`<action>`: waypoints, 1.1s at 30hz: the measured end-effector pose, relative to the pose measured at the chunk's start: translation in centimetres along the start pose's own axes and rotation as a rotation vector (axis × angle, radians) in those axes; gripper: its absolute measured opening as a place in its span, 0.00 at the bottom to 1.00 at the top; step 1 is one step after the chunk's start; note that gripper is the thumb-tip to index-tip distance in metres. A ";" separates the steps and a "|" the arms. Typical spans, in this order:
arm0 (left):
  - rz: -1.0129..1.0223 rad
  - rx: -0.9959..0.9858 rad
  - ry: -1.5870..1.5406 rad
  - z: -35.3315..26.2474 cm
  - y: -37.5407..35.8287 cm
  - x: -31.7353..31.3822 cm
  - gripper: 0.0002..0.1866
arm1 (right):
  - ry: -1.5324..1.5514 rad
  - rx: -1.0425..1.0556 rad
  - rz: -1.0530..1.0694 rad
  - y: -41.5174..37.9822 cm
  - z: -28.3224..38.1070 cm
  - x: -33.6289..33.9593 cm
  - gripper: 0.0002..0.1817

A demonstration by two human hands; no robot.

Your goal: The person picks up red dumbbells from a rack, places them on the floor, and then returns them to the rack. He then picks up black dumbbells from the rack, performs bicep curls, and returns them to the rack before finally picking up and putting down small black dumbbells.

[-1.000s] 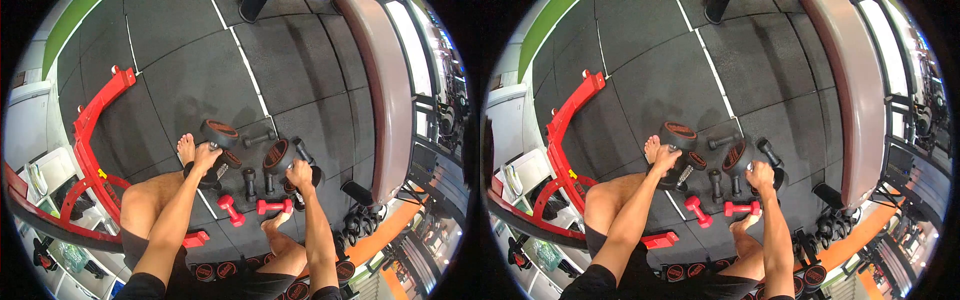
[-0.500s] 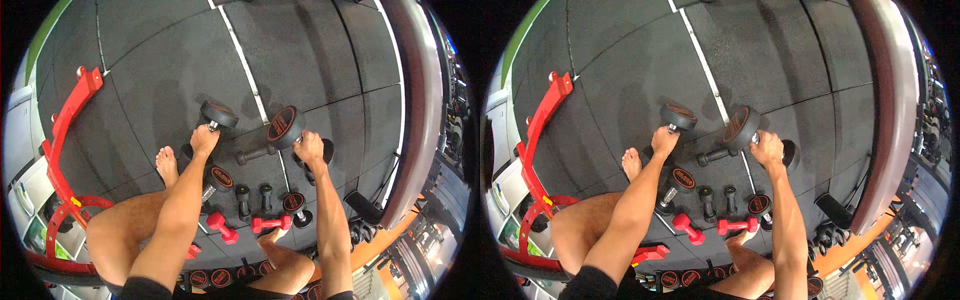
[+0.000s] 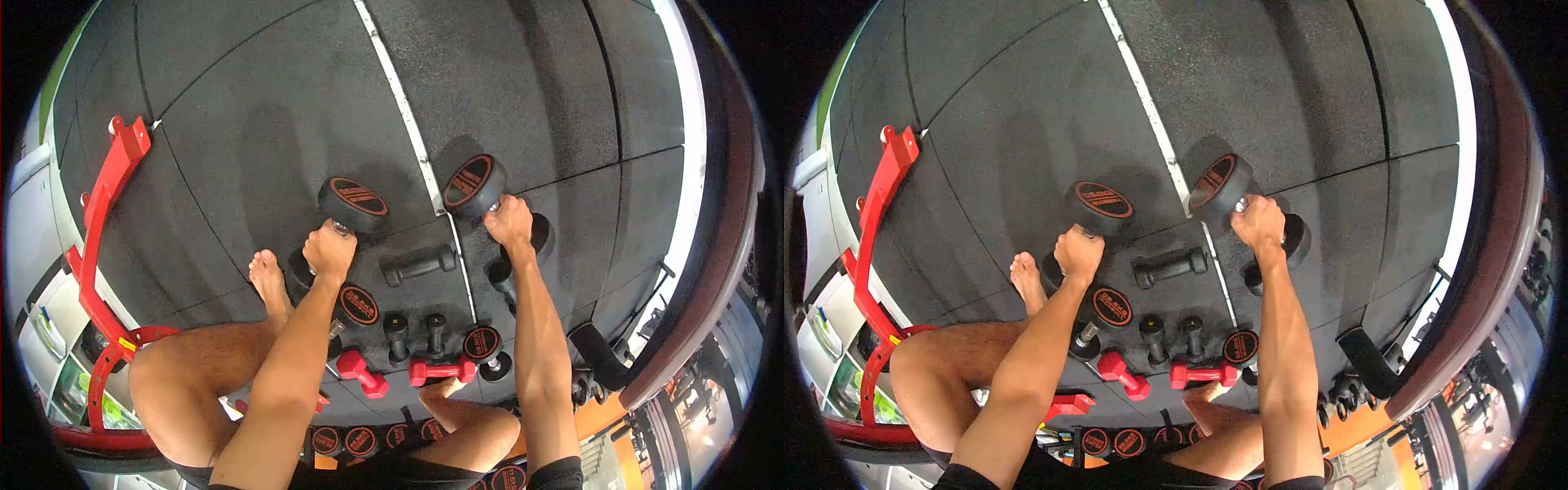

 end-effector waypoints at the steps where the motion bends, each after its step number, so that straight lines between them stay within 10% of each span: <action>1: -0.011 -0.001 0.016 0.3 -0.1 -0.3 0.11 | 0.005 0.019 -0.004 0.3 0.0 0.1 0.18; 22: -0.116 -0.001 0.067 -1.0 -1.0 0.5 0.13 | 0.114 0.061 -0.157 -0.7 -0.3 0.4 0.14; 33: -0.159 -0.152 0.052 -0.4 -1.3 -0.5 0.19 | 0.294 0.330 -0.517 -16.1 -1.5 3.0 0.39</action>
Point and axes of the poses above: each hand's wrist, its own y-axis towards the middle knuckle, its own x-axis out of the back of the hand, z = x × y, the point moved 7 cm from there along y, towards the middle knuckle
